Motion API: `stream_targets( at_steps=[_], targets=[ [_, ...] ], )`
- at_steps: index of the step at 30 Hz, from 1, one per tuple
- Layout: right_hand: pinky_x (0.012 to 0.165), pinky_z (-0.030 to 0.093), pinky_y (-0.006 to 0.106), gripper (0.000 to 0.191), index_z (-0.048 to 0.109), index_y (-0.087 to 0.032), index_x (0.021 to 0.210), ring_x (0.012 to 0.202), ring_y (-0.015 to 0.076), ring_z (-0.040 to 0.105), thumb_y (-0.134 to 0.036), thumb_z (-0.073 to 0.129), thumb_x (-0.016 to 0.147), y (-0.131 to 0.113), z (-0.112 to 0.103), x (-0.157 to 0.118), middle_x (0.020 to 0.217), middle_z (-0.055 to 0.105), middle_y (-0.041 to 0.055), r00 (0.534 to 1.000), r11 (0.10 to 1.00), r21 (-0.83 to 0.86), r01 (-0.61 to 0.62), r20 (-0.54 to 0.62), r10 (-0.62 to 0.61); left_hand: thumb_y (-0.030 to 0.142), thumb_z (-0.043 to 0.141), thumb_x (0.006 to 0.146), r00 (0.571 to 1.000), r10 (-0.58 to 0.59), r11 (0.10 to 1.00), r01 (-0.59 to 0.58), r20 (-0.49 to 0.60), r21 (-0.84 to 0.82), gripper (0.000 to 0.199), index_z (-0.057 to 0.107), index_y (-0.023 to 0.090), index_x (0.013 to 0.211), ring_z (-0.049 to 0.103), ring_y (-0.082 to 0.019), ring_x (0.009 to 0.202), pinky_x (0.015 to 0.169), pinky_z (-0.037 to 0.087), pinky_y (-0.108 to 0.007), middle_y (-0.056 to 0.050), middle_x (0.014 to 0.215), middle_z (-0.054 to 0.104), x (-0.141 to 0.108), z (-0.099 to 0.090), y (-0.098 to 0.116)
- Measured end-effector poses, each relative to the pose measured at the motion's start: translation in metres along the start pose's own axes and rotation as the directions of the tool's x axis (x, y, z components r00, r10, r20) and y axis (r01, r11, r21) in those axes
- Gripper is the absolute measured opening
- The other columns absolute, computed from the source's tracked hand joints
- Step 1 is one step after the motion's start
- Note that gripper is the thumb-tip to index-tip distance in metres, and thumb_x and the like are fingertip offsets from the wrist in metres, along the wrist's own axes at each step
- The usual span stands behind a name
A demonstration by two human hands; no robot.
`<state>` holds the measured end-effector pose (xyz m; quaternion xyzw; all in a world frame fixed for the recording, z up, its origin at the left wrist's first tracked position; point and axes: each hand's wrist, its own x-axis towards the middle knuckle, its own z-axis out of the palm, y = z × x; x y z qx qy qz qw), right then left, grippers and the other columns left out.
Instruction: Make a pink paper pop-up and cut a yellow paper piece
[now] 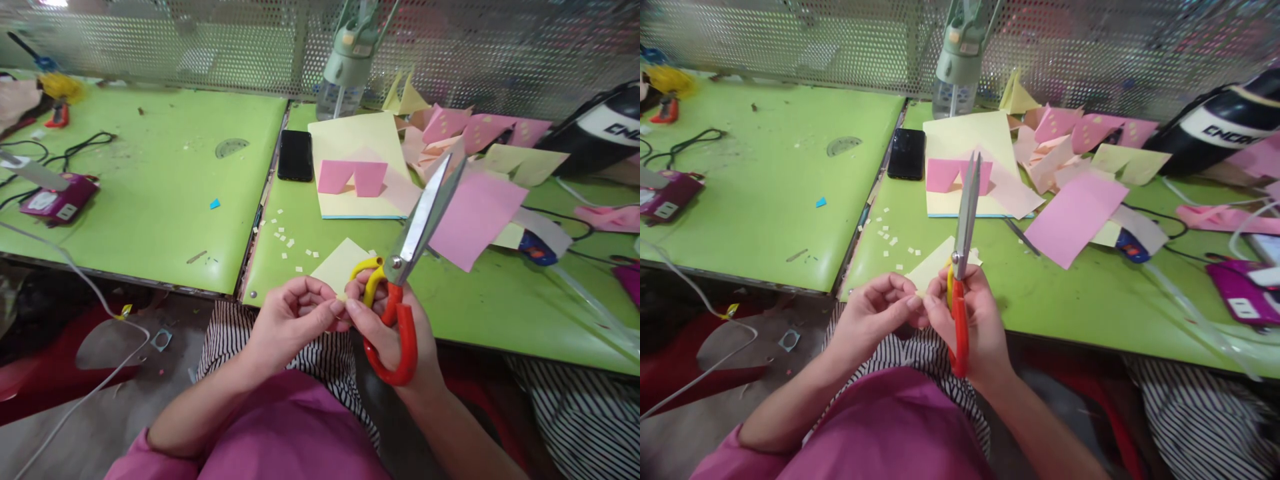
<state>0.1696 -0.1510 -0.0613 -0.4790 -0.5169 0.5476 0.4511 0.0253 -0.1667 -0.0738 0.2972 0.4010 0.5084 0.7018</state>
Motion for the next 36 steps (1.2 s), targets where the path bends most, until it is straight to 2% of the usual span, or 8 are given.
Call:
stream_targets(
  at_steps=[8, 12, 15, 18, 20, 23, 31, 36],
  targets=[
    [0.054, 0.057, 0.023, 0.025, 0.049, -0.027, 0.093, 0.063, 0.0111, 0.062, -0.028, 0.070, 0.080, 0.003, 0.003, -0.002, 0.077, 0.061, -0.0042, 0.999, 0.999, -0.008, 0.031, -0.035, -0.031, 0.024, 0.083, 0.075, 1.000, 0.022, 0.995, -0.021, 0.009, -0.102, 0.021, 0.065, 0.014, 0.078, 0.070, -0.007, 0.059, 0.062, 0.059, -0.015, 0.003, 0.065, 0.070, 0.001, 0.001, -0.001],
    [0.052, 0.055, 0.023, 0.028, 0.048, -0.027, 0.091, 0.059, 0.0109, 0.060, -0.033, 0.072, 0.079, 0.003, 0.004, -0.001, 0.073, 0.058, -0.0056, 0.999, 0.999, 0.011, 0.038, -0.025, -0.038, 0.024, 0.082, 0.078, 0.998, -0.020, 0.981, 0.033, 0.067, -0.189, 0.020, 0.064, 0.014, 0.079, 0.071, -0.007, 0.056, 0.060, 0.059, -0.014, 0.002, 0.066, 0.073, 0.004, -0.001, -0.003],
    [0.053, 0.053, 0.023, 0.034, 0.048, -0.027, 0.093, 0.060, 0.0108, 0.058, -0.040, 0.075, 0.077, 0.005, -0.005, -0.004, 0.076, 0.056, -0.0049, 0.999, 1.000, -0.017, 0.001, -0.034, -0.002, 0.026, 0.080, 0.080, 0.994, -0.056, 0.968, 0.077, 0.096, -0.239, 0.020, 0.064, 0.014, 0.080, 0.071, -0.009, 0.054, 0.057, 0.058, -0.015, 0.000, 0.067, 0.075, 0.007, -0.003, -0.002],
    [0.053, 0.052, 0.024, 0.049, 0.050, -0.028, 0.100, 0.065, 0.0133, 0.058, -0.049, 0.080, 0.068, 0.006, -0.020, -0.012, 0.082, 0.058, -0.0026, 0.997, 0.991, -0.117, -0.070, 0.004, 0.071, 0.027, 0.080, 0.081, 0.997, -0.023, 0.951, 0.043, 0.069, -0.306, 0.020, 0.063, 0.015, 0.078, 0.066, -0.006, 0.047, 0.051, 0.054, -0.011, 0.003, 0.061, 0.073, 0.010, -0.004, 0.002],
    [0.052, 0.050, 0.026, 0.056, 0.051, -0.028, 0.103, 0.065, 0.0150, 0.059, -0.047, 0.083, 0.062, 0.005, -0.029, -0.019, 0.083, 0.060, -0.0017, 0.988, 0.944, -0.299, -0.139, 0.021, 0.152, 0.027, 0.079, 0.081, 0.999, 0.008, 0.942, 0.004, 0.036, -0.336, 0.020, 0.063, 0.015, 0.078, 0.062, -0.003, 0.043, 0.047, 0.051, -0.009, 0.005, 0.057, 0.070, 0.012, -0.004, 0.004],
    [0.055, 0.049, 0.029, 0.051, 0.052, -0.028, 0.105, 0.065, 0.0171, 0.059, -0.045, 0.079, 0.065, -0.002, -0.034, -0.029, 0.080, 0.062, -0.0016, 0.980, 0.824, -0.533, -0.194, -0.067, 0.188, 0.027, 0.078, 0.081, 0.999, 0.049, 0.941, -0.050, -0.011, -0.335, 0.019, 0.063, 0.015, 0.077, 0.060, -0.002, 0.042, 0.046, 0.049, -0.007, 0.005, 0.055, 0.069, 0.013, -0.004, 0.007],
    [0.056, 0.047, 0.033, 0.052, 0.056, -0.025, 0.107, 0.060, 0.0196, 0.059, -0.057, 0.071, 0.070, -0.011, -0.026, -0.031, 0.073, 0.064, -0.0003, 0.992, 0.614, -0.786, -0.078, -0.121, -0.029, 0.027, 0.078, 0.082, 0.989, 0.147, 0.927, -0.139, -0.004, -0.348, 0.018, 0.064, 0.016, 0.081, 0.063, -0.003, 0.045, 0.047, 0.051, -0.008, 0.005, 0.058, 0.069, 0.013, 0.000, 0.005],
    [0.055, 0.046, 0.032, 0.048, 0.055, -0.025, 0.109, 0.062, 0.0212, 0.062, -0.059, 0.064, 0.075, -0.010, -0.022, -0.028, 0.073, 0.065, 0.0002, 0.994, 0.542, -0.839, -0.050, -0.097, -0.059, 0.027, 0.077, 0.084, 0.982, 0.186, 0.924, -0.190, -0.045, -0.332, 0.017, 0.062, 0.018, 0.084, 0.068, -0.005, 0.054, 0.051, 0.054, -0.011, 0.006, 0.065, 0.069, 0.012, 0.001, 0.003]
  ],
)
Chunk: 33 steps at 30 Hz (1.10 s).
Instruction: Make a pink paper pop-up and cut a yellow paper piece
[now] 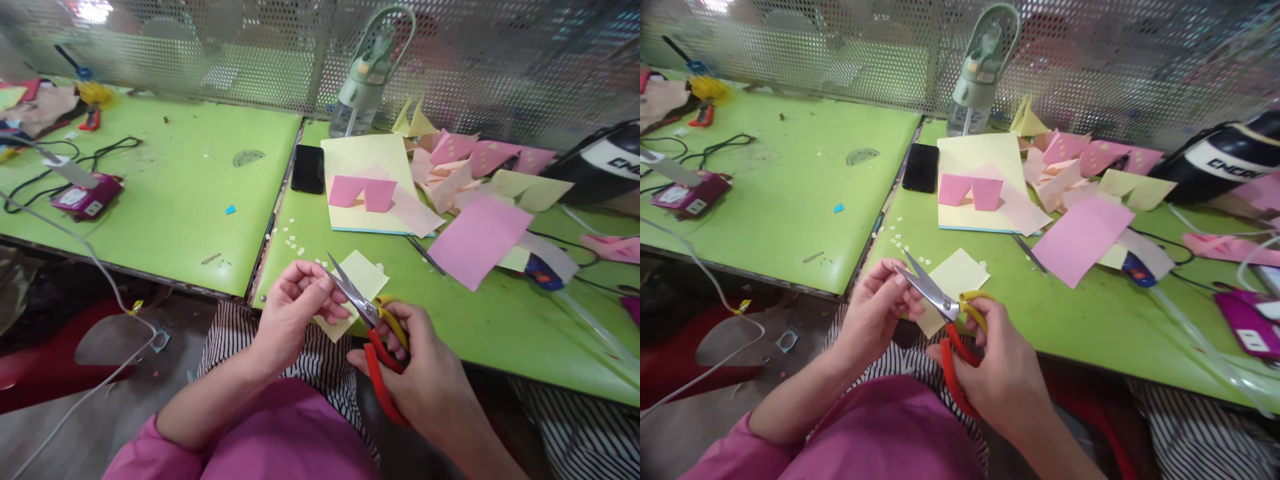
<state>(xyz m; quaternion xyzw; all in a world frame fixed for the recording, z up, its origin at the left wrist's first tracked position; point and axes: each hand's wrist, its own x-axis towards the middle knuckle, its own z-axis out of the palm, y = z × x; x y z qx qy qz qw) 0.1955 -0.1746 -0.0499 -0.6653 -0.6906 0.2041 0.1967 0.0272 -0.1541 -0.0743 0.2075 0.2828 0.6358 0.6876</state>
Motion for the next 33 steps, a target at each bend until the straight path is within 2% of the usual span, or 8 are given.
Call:
stream_targets(
  at_steps=[3, 5, 7, 12, 19, 24, 33],
  targets=[
    [0.056, 0.047, 0.033, 0.047, 0.056, -0.025, 0.109, 0.062, 0.0218, 0.063, -0.058, 0.063, 0.076, -0.0004, 0.0011, -0.0003, 0.073, 0.066, 0.0007, 1.000, 1.000, -0.022, 0.011, -0.003, -0.011, 0.025, 0.076, 0.085, 0.999, 0.045, 0.999, -0.045, -0.008, 0.011, 0.015, 0.062, 0.019, 0.086, 0.069, -0.005, 0.060, 0.050, 0.054, -0.010, 0.005, 0.080, 0.071, -0.0002, -0.0005, -0.0015],
    [0.056, 0.047, 0.033, 0.049, 0.056, -0.024, 0.111, 0.061, 0.0221, 0.064, -0.058, 0.062, 0.077, -0.0004, 0.0014, -0.0005, 0.073, 0.067, 0.0010, 1.000, 0.999, -0.028, 0.015, -0.003, -0.015, 0.024, 0.074, 0.086, 0.999, 0.040, 0.999, -0.040, -0.001, 0.015, 0.013, 0.062, 0.019, 0.087, 0.070, -0.005, 0.063, 0.049, 0.054, -0.010, 0.002, 0.095, 0.074, -0.0004, -0.0007, -0.0023],
    [0.056, 0.048, 0.033, 0.050, 0.056, -0.024, 0.112, 0.060, 0.0225, 0.064, -0.058, 0.062, 0.077, -0.0004, 0.0015, -0.0004, 0.073, 0.067, 0.0014, 1.000, 1.000, -0.026, 0.010, 0.001, -0.010, 0.024, 0.073, 0.087, 1.000, 0.023, 1.000, -0.023, 0.009, 0.015, 0.013, 0.062, 0.018, 0.088, 0.070, -0.005, 0.065, 0.049, 0.055, -0.010, 0.000, 0.102, 0.075, -0.0005, -0.0007, -0.0028],
    [0.056, 0.049, 0.034, 0.046, 0.057, -0.025, 0.108, 0.063, 0.0231, 0.065, -0.059, 0.062, 0.077, 0.0004, 0.0017, 0.0007, 0.073, 0.068, 0.0013, 1.000, 1.000, -0.029, -0.011, 0.012, 0.011, 0.025, 0.073, 0.087, 1.000, -0.008, 1.000, 0.008, -0.001, 0.007, 0.015, 0.060, 0.017, 0.086, 0.071, -0.006, 0.066, 0.049, 0.055, -0.010, -0.002, 0.099, 0.077, -0.0003, 0.0000, -0.0031],
    [0.053, 0.049, 0.033, 0.054, 0.058, -0.025, 0.108, 0.061, 0.0233, 0.066, -0.062, 0.065, 0.071, 0.0089, 0.0029, 0.0040, 0.074, 0.070, 0.0022, 0.998, 0.999, -0.043, -0.004, 0.055, 0.007, 0.024, 0.072, 0.088, 1.000, -0.020, 1.000, 0.020, -0.010, -0.009, 0.013, 0.061, 0.018, 0.086, 0.069, -0.005, 0.064, 0.048, 0.053, -0.009, -0.002, 0.096, 0.078, 0.0002, -0.0017, -0.0043],
    [0.056, 0.050, 0.035, 0.051, 0.057, -0.024, 0.108, 0.064, 0.0237, 0.066, -0.064, 0.060, 0.077, 0.0049, 0.0036, 0.0022, 0.076, 0.070, 0.0042, 1.000, 1.000, -0.011, 0.000, 0.016, 0.000, 0.025, 0.072, 0.087, 0.999, -0.032, 0.999, 0.032, -0.026, 0.012, 0.014, 0.060, 0.018, 0.085, 0.068, -0.005, 0.065, 0.049, 0.053, -0.009, -0.003, 0.097, 0.078, -0.0003, -0.0014, -0.0025],
    [0.055, 0.048, 0.033, 0.047, 0.058, -0.027, 0.102, 0.057, 0.0206, 0.063, -0.064, 0.064, 0.074, 0.0001, 0.0028, 0.0029, 0.070, 0.068, -0.0004, 0.998, 0.998, 0.023, -0.056, 0.042, 0.055, 0.029, 0.072, 0.086, 0.998, -0.042, 0.997, 0.045, -0.048, 0.069, 0.018, 0.058, 0.018, 0.084, 0.069, -0.007, 0.066, 0.047, 0.052, -0.009, -0.004, 0.098, 0.077, -0.0007, -0.0016, -0.0032]
  ],
)
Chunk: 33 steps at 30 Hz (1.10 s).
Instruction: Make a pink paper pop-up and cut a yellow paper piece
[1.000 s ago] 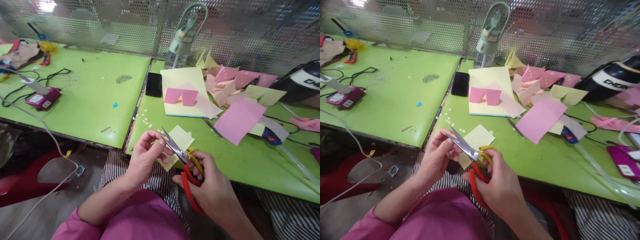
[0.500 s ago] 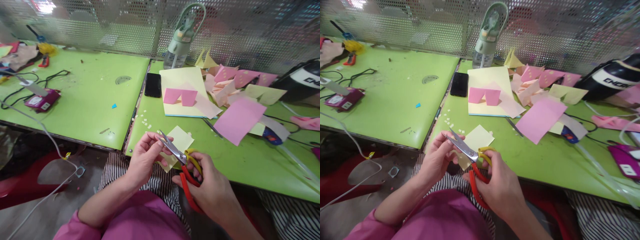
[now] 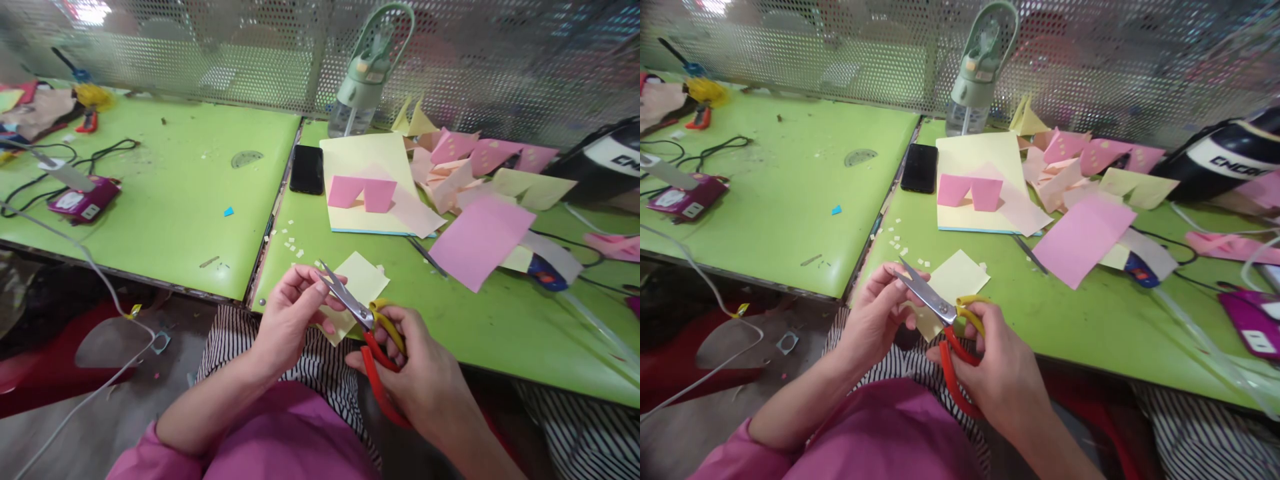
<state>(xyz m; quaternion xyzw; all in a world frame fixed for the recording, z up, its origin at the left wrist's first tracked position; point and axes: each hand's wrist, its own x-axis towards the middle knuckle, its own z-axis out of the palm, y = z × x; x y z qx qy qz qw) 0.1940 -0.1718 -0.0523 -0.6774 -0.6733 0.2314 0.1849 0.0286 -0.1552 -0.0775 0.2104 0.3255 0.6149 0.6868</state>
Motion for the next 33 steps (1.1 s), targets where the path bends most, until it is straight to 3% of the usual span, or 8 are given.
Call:
stream_targets(
  at_steps=[18, 23, 26, 29, 33],
  targets=[
    [0.046, 0.041, 0.030, 0.037, 0.057, -0.029, 0.086, 0.044, 0.0167, 0.054, -0.063, 0.065, 0.073, -0.005, -0.004, -0.001, 0.053, 0.060, -0.0062, 0.999, 0.997, 0.073, -0.031, -0.004, 0.032, 0.034, 0.073, 0.084, 1.000, -0.002, 0.997, 0.004, -0.019, 0.081, 0.023, 0.057, 0.017, 0.083, 0.070, -0.009, 0.067, 0.045, 0.050, -0.011, -0.006, 0.098, 0.076, 0.000, 0.000, -0.001],
    [0.045, 0.042, 0.029, 0.037, 0.057, -0.028, 0.083, 0.046, 0.0172, 0.058, -0.060, 0.070, 0.070, 0.003, -0.005, -0.001, 0.055, 0.063, -0.0056, 0.998, 0.990, 0.126, -0.062, 0.031, 0.059, 0.035, 0.073, 0.084, 1.000, 0.013, 0.992, -0.010, -0.028, 0.122, 0.023, 0.057, 0.017, 0.083, 0.070, -0.010, 0.068, 0.046, 0.051, -0.012, -0.006, 0.098, 0.076, 0.001, -0.001, 0.000],
    [0.048, 0.045, 0.029, 0.039, 0.057, -0.027, 0.082, 0.051, 0.0177, 0.061, -0.055, 0.077, 0.062, 0.007, -0.008, -0.001, 0.061, 0.067, -0.0047, 0.987, 0.963, 0.220, -0.153, 0.086, 0.137, 0.033, 0.075, 0.082, 1.000, 0.004, 0.986, -0.003, -0.011, 0.166, 0.024, 0.058, 0.017, 0.081, 0.071, -0.011, 0.068, 0.047, 0.052, -0.013, -0.005, 0.093, 0.075, 0.002, -0.002, 0.002],
    [0.057, 0.053, 0.029, 0.044, 0.055, -0.026, 0.088, 0.062, 0.0176, 0.065, -0.048, 0.081, 0.060, 0.005, -0.013, 0.001, 0.074, 0.070, -0.0018, 0.972, 0.876, 0.422, -0.234, 0.104, 0.210, 0.031, 0.078, 0.079, 0.998, -0.052, 0.963, 0.042, 0.032, 0.265, 0.025, 0.058, 0.016, 0.077, 0.071, -0.012, 0.063, 0.047, 0.053, -0.016, -0.004, 0.078, 0.074, 0.001, -0.001, 0.005],
    [0.064, 0.057, 0.027, 0.044, 0.052, -0.026, 0.094, 0.069, 0.0151, 0.066, -0.040, 0.082, 0.065, -0.003, -0.019, 0.011, 0.085, 0.069, -0.0007, 0.993, 0.766, 0.633, -0.114, 0.067, 0.092, 0.031, 0.077, 0.080, 0.987, -0.140, 0.898, 0.091, 0.084, 0.431, 0.023, 0.060, 0.016, 0.078, 0.066, -0.011, 0.058, 0.051, 0.051, -0.019, -0.002, 0.068, 0.070, -0.004, 0.003, 0.007]
  ],
)
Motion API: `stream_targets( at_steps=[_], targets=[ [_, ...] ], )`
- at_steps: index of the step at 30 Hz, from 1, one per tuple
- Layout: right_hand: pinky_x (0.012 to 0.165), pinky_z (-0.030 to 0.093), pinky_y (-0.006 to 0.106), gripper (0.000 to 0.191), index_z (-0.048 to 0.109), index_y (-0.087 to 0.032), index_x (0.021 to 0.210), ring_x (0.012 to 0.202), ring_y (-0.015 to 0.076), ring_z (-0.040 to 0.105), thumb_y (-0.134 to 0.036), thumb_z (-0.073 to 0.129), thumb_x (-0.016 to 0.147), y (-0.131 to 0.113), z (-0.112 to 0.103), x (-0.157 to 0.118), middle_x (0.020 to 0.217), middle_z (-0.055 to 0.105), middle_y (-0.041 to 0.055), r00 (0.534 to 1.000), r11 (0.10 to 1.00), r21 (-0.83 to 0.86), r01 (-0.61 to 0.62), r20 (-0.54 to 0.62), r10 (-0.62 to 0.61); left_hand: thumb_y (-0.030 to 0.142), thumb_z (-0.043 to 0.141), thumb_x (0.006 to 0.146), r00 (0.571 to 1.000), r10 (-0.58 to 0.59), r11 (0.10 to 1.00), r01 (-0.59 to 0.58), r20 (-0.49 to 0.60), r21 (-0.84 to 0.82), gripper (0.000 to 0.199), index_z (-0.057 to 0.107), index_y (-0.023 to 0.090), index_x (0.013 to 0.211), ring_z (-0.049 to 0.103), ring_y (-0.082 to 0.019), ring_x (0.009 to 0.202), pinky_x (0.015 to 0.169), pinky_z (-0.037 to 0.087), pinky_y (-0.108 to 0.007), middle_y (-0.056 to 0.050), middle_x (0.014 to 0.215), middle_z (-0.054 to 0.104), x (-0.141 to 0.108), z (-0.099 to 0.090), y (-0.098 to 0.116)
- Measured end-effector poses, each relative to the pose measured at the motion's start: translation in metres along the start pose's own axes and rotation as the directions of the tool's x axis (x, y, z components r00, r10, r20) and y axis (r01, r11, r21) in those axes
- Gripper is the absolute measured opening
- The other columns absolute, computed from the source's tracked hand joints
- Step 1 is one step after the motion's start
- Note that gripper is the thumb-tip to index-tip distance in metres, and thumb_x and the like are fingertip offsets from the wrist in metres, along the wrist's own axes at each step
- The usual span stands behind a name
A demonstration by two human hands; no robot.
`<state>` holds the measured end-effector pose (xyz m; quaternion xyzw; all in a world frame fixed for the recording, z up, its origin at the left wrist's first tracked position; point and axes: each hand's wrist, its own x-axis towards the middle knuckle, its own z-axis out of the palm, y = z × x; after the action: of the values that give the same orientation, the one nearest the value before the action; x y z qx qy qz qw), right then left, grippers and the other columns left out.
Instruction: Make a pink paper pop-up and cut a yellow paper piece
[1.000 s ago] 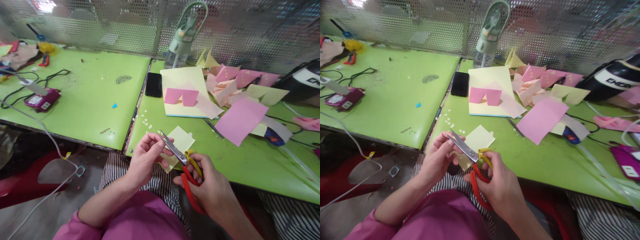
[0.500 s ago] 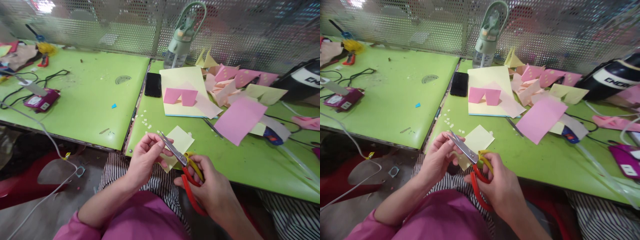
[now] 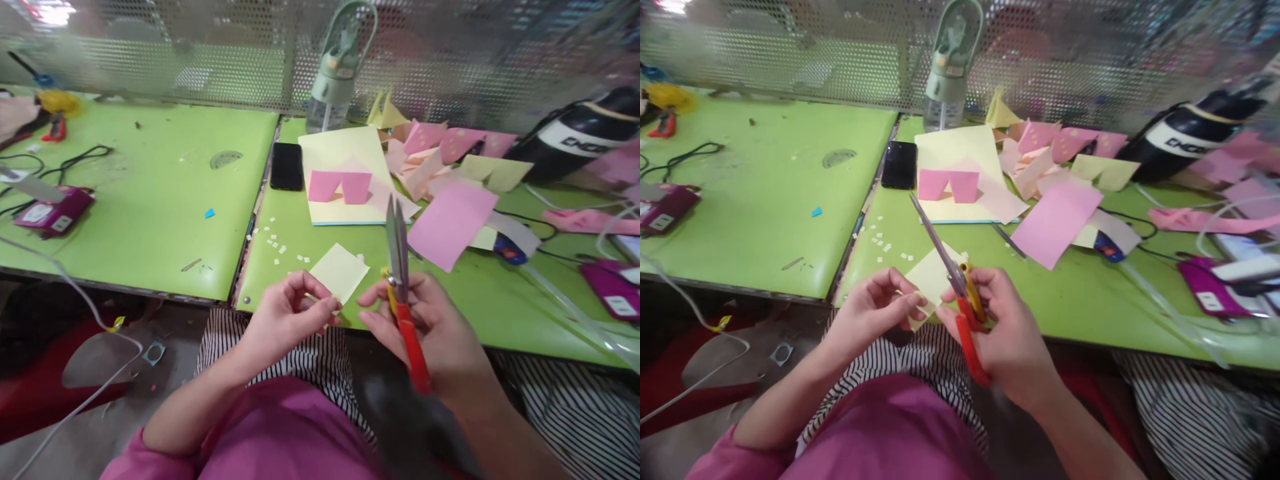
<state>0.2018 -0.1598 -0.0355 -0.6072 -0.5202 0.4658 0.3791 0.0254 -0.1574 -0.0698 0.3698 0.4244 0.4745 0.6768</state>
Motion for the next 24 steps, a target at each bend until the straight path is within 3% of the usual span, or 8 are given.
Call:
stream_targets(
  at_steps=[5, 10, 15, 19, 24],
  targets=[
    [0.062, 0.057, 0.029, 0.045, 0.054, -0.025, 0.093, 0.068, 0.0153, 0.064, -0.035, 0.085, 0.063, -0.002, 0.001, 0.012, 0.084, 0.067, -0.0002, 0.981, 0.998, -0.009, 0.064, 0.186, -0.061, 0.027, 0.075, 0.081, 0.995, -0.036, 0.987, 0.020, 0.097, 0.160, 0.019, 0.060, 0.016, 0.077, 0.050, -0.005, 0.048, 0.044, 0.034, -0.016, 0.002, 0.061, 0.062, -0.002, 0.002, 0.000],
    [0.066, 0.058, 0.029, 0.042, 0.051, -0.025, 0.093, 0.068, 0.0144, 0.064, -0.041, 0.081, 0.069, -0.001, 0.001, 0.017, 0.077, 0.062, -0.0034, 0.977, 0.998, 0.044, 0.034, 0.207, -0.043, 0.030, 0.073, 0.083, 0.992, -0.039, 0.986, 0.019, 0.117, 0.163, 0.018, 0.062, 0.016, 0.080, 0.061, -0.010, 0.058, 0.054, 0.048, -0.019, -0.001, 0.068, 0.066, 0.001, -0.001, 0.005],
    [0.064, 0.056, 0.027, 0.042, 0.051, -0.024, 0.092, 0.065, 0.0126, 0.060, -0.045, 0.080, 0.070, -0.001, -0.004, 0.019, 0.075, 0.060, -0.0042, 0.988, 0.996, 0.068, 0.062, 0.138, -0.071, 0.033, 0.073, 0.084, 0.989, -0.042, 0.996, 0.029, 0.143, 0.088, 0.021, 0.061, 0.016, 0.083, 0.069, -0.012, 0.070, 0.061, 0.055, -0.021, -0.002, 0.077, 0.068, 0.006, 0.002, 0.008],
    [0.062, 0.056, 0.028, 0.046, 0.049, -0.025, 0.092, 0.065, 0.0139, 0.061, -0.047, 0.081, 0.067, 0.007, -0.010, 0.014, 0.073, 0.059, -0.0048, 0.995, 0.989, 0.116, 0.091, 0.041, -0.096, 0.034, 0.076, 0.081, 0.983, -0.054, 0.993, 0.034, 0.176, 0.114, 0.023, 0.066, 0.015, 0.090, 0.068, -0.010, 0.067, 0.060, 0.056, -0.020, -0.002, 0.079, 0.069, 0.010, 0.017, 0.002],
    [0.062, 0.057, 0.027, 0.043, 0.048, -0.026, 0.093, 0.063, 0.0133, 0.062, -0.042, 0.081, 0.070, 0.023, -0.020, 0.001, 0.077, 0.064, -0.0036, 0.987, 0.984, 0.093, 0.149, -0.078, -0.142, 0.034, 0.074, 0.082, 0.987, -0.012, 0.986, -0.015, 0.161, 0.167, 0.021, 0.064, 0.015, 0.082, 0.070, -0.012, 0.066, 0.055, 0.053, -0.018, -0.001, 0.073, 0.067, 0.014, 0.036, -0.008]
  ],
)
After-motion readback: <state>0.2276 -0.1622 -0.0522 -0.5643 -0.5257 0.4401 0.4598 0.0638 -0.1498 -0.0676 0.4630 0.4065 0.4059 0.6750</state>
